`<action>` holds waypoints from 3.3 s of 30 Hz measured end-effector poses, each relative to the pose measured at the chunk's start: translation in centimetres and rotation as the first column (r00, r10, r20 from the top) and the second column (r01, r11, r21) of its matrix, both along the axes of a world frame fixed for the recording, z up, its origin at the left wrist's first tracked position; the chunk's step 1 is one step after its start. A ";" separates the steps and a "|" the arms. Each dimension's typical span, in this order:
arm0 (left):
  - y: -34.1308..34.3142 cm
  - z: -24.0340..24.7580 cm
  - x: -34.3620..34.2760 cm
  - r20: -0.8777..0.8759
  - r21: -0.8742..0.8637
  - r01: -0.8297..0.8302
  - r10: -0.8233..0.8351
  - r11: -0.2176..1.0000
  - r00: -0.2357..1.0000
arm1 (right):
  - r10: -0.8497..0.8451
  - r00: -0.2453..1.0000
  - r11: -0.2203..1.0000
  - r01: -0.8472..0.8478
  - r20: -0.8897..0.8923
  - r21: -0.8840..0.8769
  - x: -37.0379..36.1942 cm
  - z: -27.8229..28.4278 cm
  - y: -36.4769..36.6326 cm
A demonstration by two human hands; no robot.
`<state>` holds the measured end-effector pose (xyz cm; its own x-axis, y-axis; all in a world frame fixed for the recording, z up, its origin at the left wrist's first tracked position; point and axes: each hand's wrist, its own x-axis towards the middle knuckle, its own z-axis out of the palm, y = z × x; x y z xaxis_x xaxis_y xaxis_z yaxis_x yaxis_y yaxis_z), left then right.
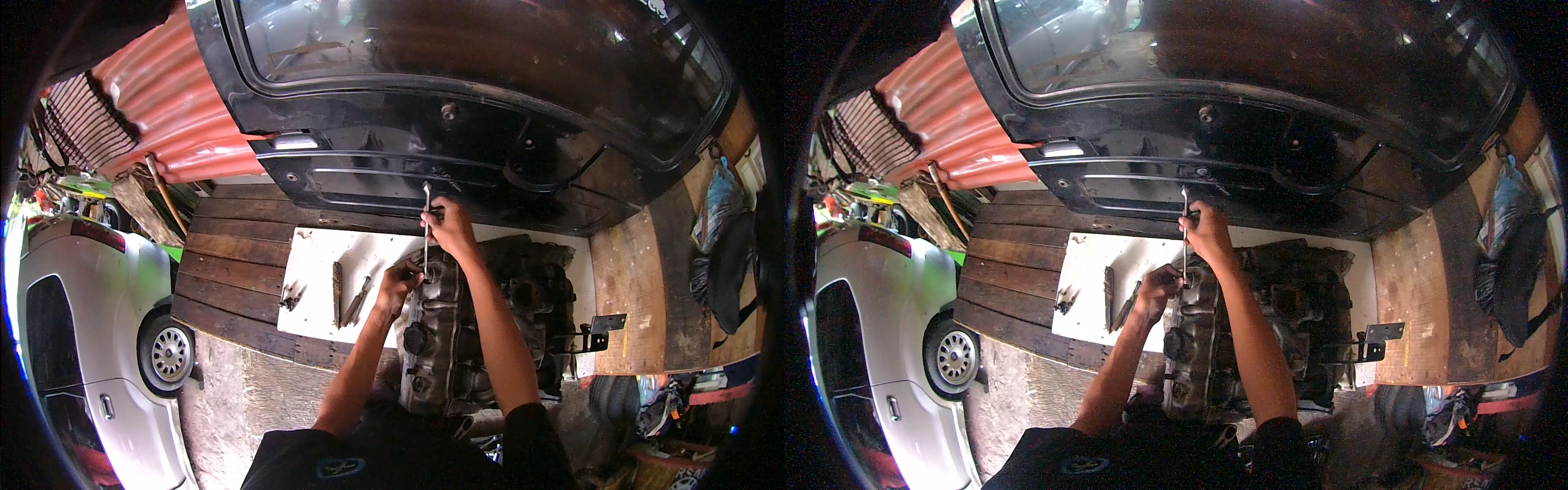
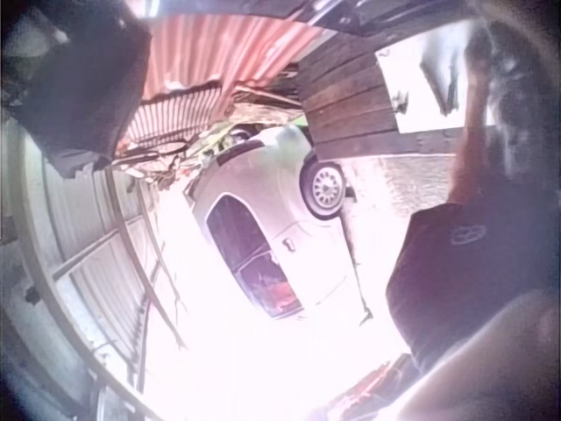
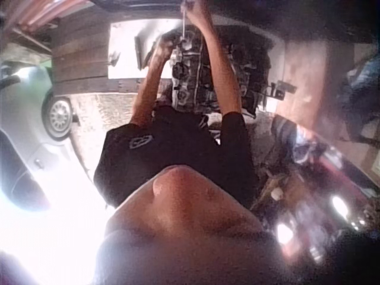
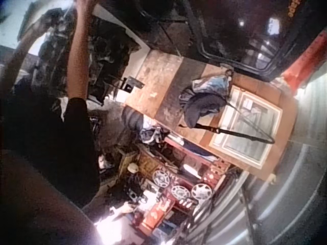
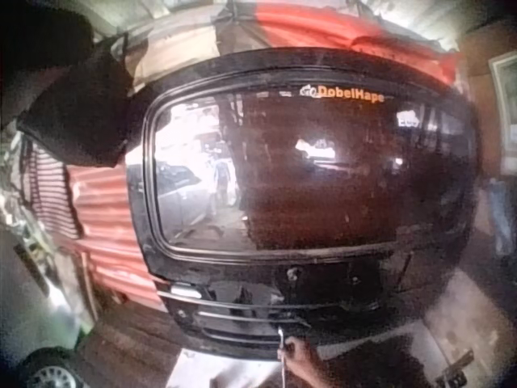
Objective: The person uses a wrench to loosen and remove bolts from a disassembled engine block placed on a workbench. The person then uses a socket wrench to remove additional bolts from the engine block.
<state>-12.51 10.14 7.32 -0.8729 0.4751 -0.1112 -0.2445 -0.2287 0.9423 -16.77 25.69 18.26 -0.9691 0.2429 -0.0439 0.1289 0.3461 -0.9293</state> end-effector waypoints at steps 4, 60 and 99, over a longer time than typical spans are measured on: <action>0.2 0.4 1.6 -0.020 -0.049 -0.146 0.145 0.988 0.989 | 0.041 0.993 0.972 -0.065 0.110 0.228 -3.7 -5.6 -0.1; 1.1 0.4 2.1 -0.212 -0.276 -0.225 0.169 0.934 0.963 | 0.283 0.948 0.825 -0.318 0.145 0.467 -2.6 -5.8 -1.6; -0.4 0.9 -1.3 -0.516 -0.261 -0.207 0.044 0.943 0.855 | 0.333 0.911 0.941 -0.305 -0.242 0.146 12.0 1.9 -1.5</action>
<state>-13.81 9.74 8.19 -0.8976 0.3726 0.2357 0.2859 0.0847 0.9545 -4.79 24.17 20.14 -0.9694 -0.0913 0.2279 -0.2449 0.4239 -0.8720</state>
